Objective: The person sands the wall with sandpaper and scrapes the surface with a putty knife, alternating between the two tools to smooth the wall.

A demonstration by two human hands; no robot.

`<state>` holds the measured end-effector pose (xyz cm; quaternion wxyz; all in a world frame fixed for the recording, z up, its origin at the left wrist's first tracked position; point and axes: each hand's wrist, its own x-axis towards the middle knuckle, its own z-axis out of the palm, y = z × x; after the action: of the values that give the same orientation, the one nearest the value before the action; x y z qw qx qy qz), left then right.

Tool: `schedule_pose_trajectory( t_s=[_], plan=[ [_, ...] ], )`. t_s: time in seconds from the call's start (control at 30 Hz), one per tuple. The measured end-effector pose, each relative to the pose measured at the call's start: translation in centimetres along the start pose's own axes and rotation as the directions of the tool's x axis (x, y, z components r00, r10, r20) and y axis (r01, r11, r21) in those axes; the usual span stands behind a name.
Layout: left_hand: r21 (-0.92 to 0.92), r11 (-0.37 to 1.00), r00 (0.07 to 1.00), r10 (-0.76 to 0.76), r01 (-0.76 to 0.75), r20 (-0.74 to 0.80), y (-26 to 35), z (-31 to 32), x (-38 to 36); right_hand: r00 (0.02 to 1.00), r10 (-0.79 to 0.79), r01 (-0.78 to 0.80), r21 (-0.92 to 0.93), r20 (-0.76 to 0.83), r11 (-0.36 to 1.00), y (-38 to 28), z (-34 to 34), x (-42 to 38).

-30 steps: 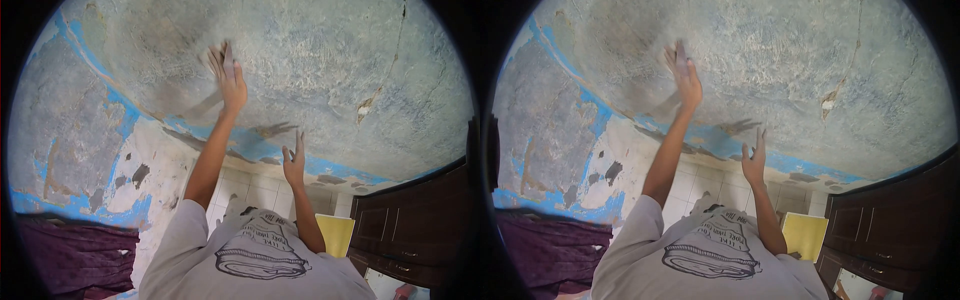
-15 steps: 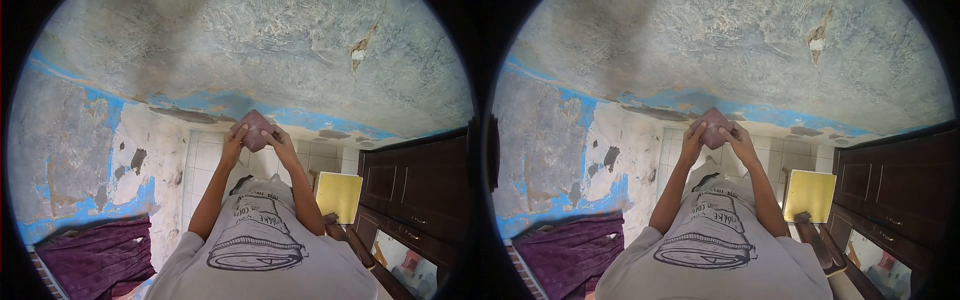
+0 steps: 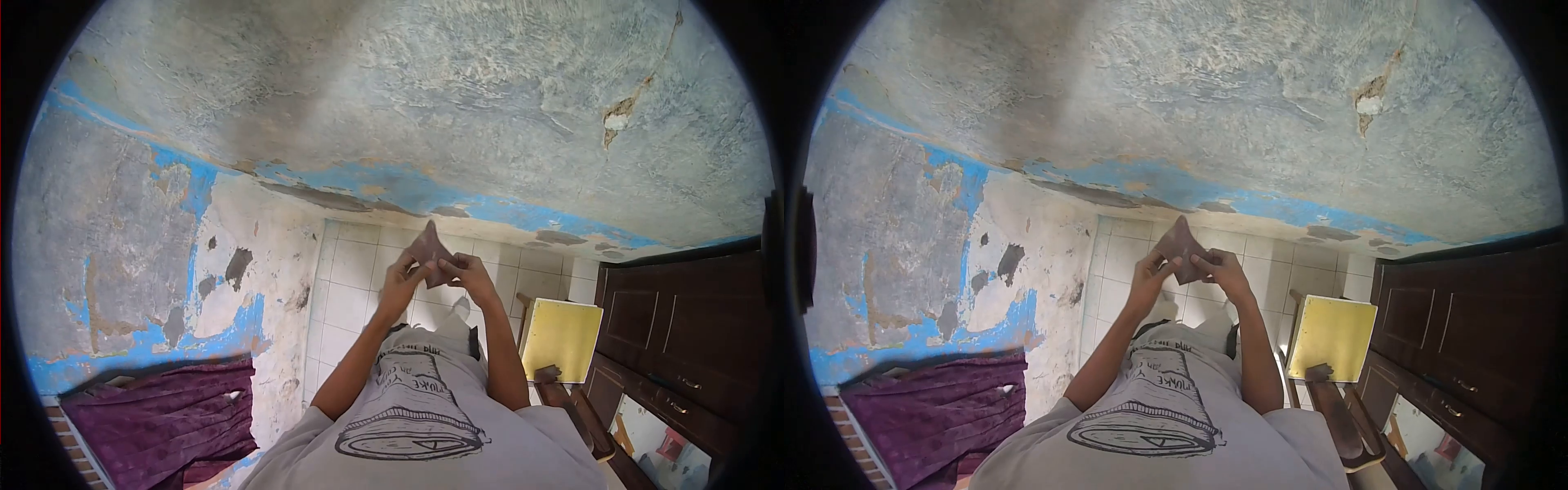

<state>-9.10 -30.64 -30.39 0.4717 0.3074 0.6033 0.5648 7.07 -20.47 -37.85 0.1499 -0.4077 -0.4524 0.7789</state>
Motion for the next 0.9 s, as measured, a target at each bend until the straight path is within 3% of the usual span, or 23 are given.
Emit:
schedule_pose_trajectory(
  t_s=[0.03,0.13,0.27,0.37,0.47,0.5,0.63,0.73,0.83,0.9],
  plan=[
    [0.035,0.998,0.991,-0.063,0.059,0.119,0.6,-0.6,-0.3,0.999,0.013,-0.014,0.01,0.042,1.0,0.0,0.4,0.1],
    [0.279,0.934,0.958,0.158,-0.223,0.239,0.5,-2.3,0.0,0.99,0.034,-0.04,0.043,0.136,0.998,-0.2,2.1,0.8],
    [0.24,0.936,0.959,0.216,-0.257,0.186,1.1,-6.6,-0.3,0.972,0.057,-0.068,0.04,0.229,0.997,-0.1,5.8,3.2],
    [0.16,0.987,0.987,-0.029,0.003,0.16,0.7,-11.8,-1.4,0.938,0.064,-0.073,0.013,0.341,0.997,0.0,11.2,5.2],
    [-0.021,0.991,0.992,-0.129,0.129,0.014,0.3,-17.1,-2.1,0.909,0.164,-0.133,-0.105,0.384,0.985,-0.2,17.5,6.4],
    [-0.094,0.987,0.989,-0.139,0.134,-0.05,0.2,-18.8,-2.3,0.918,0.189,-0.149,-0.139,0.35,0.979,-0.6,19.9,6.5],
    [-0.193,0.978,0.973,0.031,-0.077,-0.23,-0.6,-25.7,-2.8,0.932,0.224,-0.152,-0.254,0.286,0.955,-0.1,27.4,8.0],
    [-0.169,0.986,0.962,-0.03,-0.016,-0.271,-1.1,-30.4,-4.2,0.963,0.186,-0.088,-0.425,0.194,0.901,0.4,32.4,8.6],
    [-0.277,0.961,0.947,-0.077,-0.013,-0.312,-3.3,-34.5,-4.8,0.987,0.125,-0.03,-0.654,0.099,0.756,0.2,37.2,8.2],
    [-0.38,0.924,0.941,-0.088,-0.045,-0.327,-4.2,-36.6,-4.8,0.994,0.088,-0.013,-0.707,0.069,0.707,1.0,39.8,8.5]
  ],
)
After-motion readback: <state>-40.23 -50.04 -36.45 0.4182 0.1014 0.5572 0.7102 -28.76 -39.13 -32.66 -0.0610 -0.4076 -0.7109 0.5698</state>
